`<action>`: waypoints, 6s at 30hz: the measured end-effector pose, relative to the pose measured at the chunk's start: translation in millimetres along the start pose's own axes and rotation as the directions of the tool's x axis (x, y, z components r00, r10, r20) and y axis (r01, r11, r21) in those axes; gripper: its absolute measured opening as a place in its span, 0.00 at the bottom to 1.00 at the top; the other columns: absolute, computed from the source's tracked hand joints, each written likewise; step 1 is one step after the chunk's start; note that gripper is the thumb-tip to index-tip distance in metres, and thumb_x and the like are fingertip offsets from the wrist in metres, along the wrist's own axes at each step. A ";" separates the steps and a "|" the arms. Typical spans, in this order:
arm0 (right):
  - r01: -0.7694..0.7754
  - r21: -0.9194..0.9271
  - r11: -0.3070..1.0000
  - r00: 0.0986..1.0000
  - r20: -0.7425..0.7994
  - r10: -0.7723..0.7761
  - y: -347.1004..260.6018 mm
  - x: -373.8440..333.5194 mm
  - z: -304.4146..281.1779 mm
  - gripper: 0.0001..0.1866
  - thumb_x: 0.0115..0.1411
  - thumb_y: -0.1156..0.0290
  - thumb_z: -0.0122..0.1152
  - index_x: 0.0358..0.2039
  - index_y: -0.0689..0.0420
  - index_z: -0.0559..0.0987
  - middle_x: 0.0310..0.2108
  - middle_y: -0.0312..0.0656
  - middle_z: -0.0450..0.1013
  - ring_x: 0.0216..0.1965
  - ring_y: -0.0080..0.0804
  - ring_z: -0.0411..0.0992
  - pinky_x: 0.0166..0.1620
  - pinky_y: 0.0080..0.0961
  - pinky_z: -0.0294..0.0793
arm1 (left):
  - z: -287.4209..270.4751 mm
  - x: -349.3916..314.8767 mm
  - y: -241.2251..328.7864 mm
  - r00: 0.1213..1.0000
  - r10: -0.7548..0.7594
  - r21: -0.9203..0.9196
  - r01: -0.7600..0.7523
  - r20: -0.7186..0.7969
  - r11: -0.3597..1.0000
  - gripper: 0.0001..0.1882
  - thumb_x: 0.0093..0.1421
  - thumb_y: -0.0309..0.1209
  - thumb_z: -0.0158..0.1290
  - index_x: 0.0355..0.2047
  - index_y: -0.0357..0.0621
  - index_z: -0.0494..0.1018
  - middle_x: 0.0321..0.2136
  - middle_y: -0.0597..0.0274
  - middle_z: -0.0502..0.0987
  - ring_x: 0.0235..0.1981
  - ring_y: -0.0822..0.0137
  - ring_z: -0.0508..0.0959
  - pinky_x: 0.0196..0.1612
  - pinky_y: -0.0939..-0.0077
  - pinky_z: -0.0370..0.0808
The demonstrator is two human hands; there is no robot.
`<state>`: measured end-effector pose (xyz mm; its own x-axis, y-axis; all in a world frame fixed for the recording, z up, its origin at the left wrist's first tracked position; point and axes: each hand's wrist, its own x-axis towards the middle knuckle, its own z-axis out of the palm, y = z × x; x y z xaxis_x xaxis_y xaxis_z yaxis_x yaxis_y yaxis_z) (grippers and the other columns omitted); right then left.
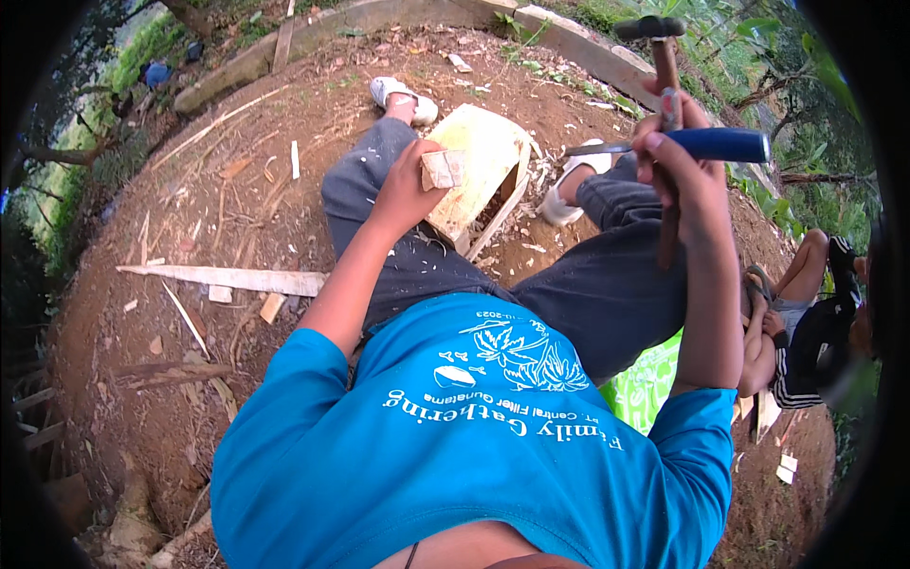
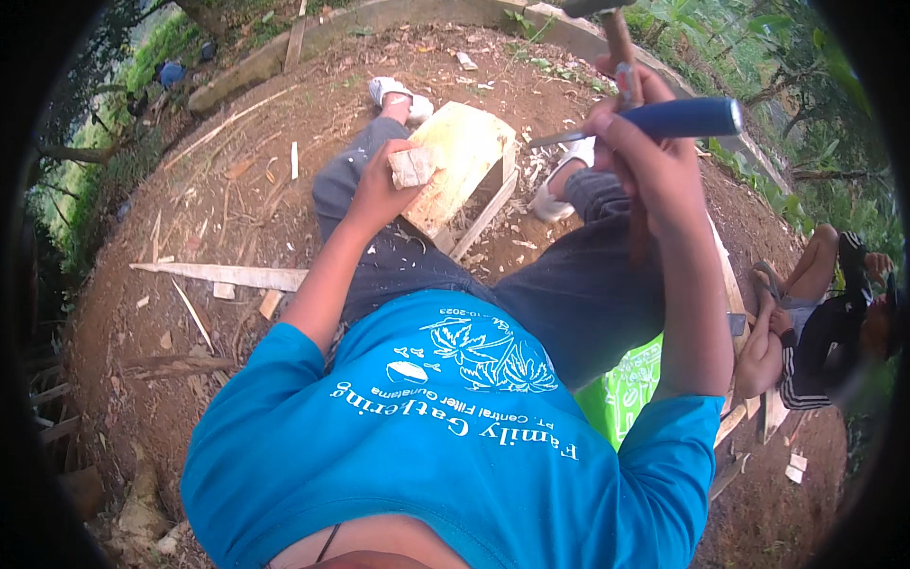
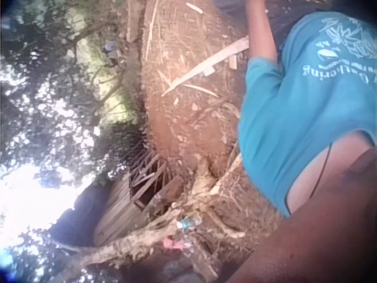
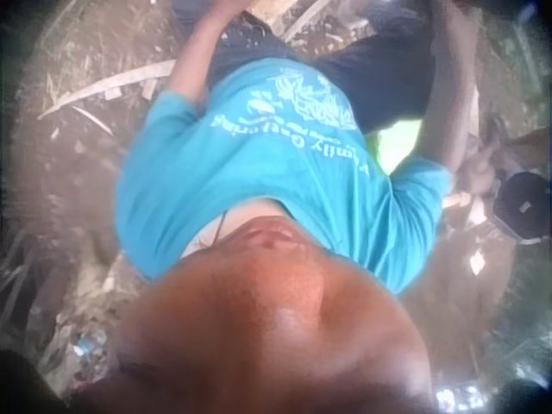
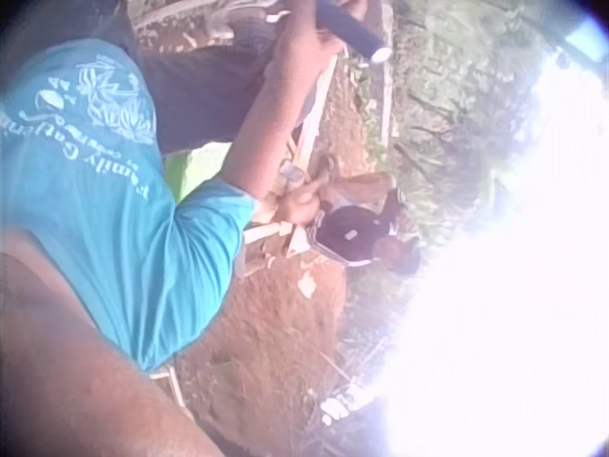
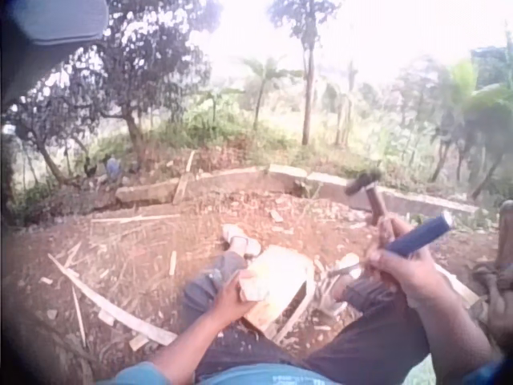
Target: The person carves and shapes a piece of wood using a chisel and a hammer, striking the tool to remove material.
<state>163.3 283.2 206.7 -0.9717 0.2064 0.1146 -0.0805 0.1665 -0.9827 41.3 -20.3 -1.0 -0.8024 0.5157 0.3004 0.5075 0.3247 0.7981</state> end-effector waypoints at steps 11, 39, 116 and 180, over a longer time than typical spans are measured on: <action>-0.091 0.075 0.993 0.996 0.026 0.090 41.2 85.5 -18.7 0.33 0.60 0.75 0.54 0.66 0.68 0.65 0.35 0.37 0.73 0.24 0.17 0.70 0.19 0.08 0.63 | -8.3 9.3 6.5 0.993 -0.115 -0.009 0.115 0.018 0.993 0.31 0.50 0.26 0.68 0.54 0.47 0.68 0.50 0.53 0.76 0.56 0.46 0.76 0.57 0.57 0.73; -0.219 0.072 0.973 0.956 -0.186 0.228 42.6 42.2 -21.0 0.42 0.58 0.62 0.62 0.68 0.70 0.60 0.34 0.37 0.70 0.23 0.16 0.67 0.18 0.06 0.61 | 14.7 30.7 25.5 0.993 -0.109 -0.065 0.113 0.054 0.991 0.36 0.49 0.27 0.70 0.57 0.44 0.67 0.54 0.56 0.78 0.58 0.51 0.76 0.62 0.59 0.71; -0.200 0.030 0.979 0.977 -0.063 0.201 62.9 69.8 -2.5 0.40 0.61 0.64 0.60 0.69 0.69 0.60 0.35 0.36 0.68 0.26 0.14 0.68 0.19 0.06 0.61 | 22.7 27.9 22.0 0.997 -0.073 -0.046 0.072 -0.020 0.996 0.41 0.53 0.20 0.65 0.61 0.44 0.52 0.62 0.43 0.67 0.62 0.52 0.73 0.63 0.60 0.71; -0.225 0.218 0.950 0.954 -0.150 0.261 66.3 62.5 -15.1 0.32 0.60 0.74 0.61 0.65 0.61 0.65 0.31 0.33 0.73 0.21 0.14 0.67 0.22 0.10 0.62 | 53.0 78.1 0.1 0.849 -0.210 0.169 0.145 0.485 0.975 0.19 0.69 0.36 0.47 0.56 0.49 0.79 0.36 0.52 0.76 0.43 0.53 0.79 0.49 0.61 0.74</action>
<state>100.6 321.6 150.9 -0.9145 0.3848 -0.1253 0.0943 -0.0986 -0.9906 -4.8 62.0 -5.1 -0.6357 0.7539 -0.1659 0.4315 0.5252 0.7334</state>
